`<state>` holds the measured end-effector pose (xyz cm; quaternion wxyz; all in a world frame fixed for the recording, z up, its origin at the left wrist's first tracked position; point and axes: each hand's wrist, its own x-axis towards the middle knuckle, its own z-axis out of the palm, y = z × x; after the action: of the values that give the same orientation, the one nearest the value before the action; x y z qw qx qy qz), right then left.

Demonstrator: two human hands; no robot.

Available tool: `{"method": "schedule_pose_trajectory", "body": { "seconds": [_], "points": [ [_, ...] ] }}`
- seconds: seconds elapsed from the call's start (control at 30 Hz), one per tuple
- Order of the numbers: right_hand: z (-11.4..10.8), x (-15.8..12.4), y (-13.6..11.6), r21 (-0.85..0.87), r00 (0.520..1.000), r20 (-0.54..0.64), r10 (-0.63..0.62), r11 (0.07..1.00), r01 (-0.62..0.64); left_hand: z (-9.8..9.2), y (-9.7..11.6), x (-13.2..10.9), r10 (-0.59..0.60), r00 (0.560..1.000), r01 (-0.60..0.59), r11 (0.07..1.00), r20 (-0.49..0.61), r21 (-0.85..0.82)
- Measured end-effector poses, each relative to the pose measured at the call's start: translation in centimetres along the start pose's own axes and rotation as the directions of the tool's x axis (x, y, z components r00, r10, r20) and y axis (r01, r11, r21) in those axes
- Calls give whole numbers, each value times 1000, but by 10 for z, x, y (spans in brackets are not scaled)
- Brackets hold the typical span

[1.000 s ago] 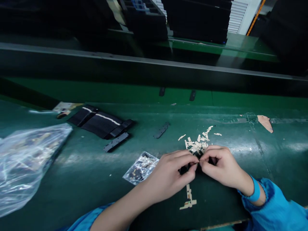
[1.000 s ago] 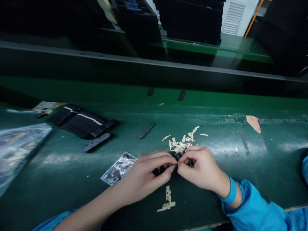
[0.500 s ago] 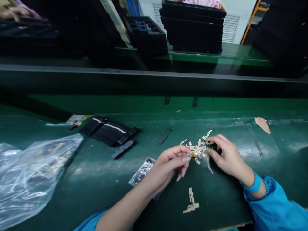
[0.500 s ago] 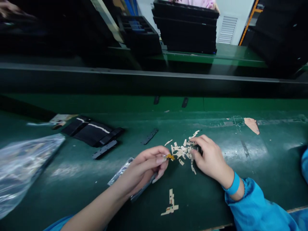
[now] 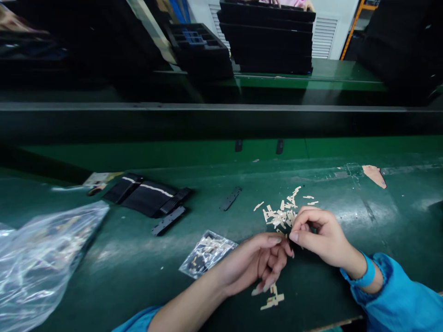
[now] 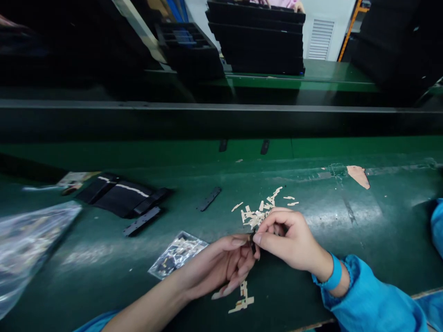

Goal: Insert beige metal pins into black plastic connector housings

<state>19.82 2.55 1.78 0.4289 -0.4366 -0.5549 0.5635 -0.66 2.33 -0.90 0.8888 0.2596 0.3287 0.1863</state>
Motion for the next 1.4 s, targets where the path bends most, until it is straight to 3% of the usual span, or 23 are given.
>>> {"method": "schedule_pose_trajectory", "body": {
  "seconds": [0.1,0.2,0.27,0.6,0.8,0.9,1.1,1.23,1.4],
  "points": [
    [3,0,1,-9,997,-58,56,998,-57,1,1,-2,146,981,-140,988,-128,61],
    [9,-1,2,-84,992,-112,54,994,-63,3,3,-5,368,900,-281,900,-234,333],
    [12,-3,1,-125,992,-117,44,990,-58,4,5,-7,465,853,-310,817,-238,487],
    [16,-6,4,-182,986,-145,81,977,-108,9,14,-14,561,806,-281,643,-188,712],
    [16,-5,3,-152,990,-78,118,980,-129,10,16,-18,583,798,-253,557,-155,791],
    [16,-6,3,-140,990,-83,117,982,-128,11,16,-17,560,812,-247,586,-166,772],
    [16,-8,3,-72,988,-65,140,987,-145,6,16,-13,444,860,-246,792,-251,559],
    [16,-7,5,148,955,63,289,944,-295,0,15,-10,317,922,-209,891,-223,403],
    [19,-3,6,372,892,196,408,810,-453,1,5,-5,249,944,-157,916,-216,370]
  ]
}}
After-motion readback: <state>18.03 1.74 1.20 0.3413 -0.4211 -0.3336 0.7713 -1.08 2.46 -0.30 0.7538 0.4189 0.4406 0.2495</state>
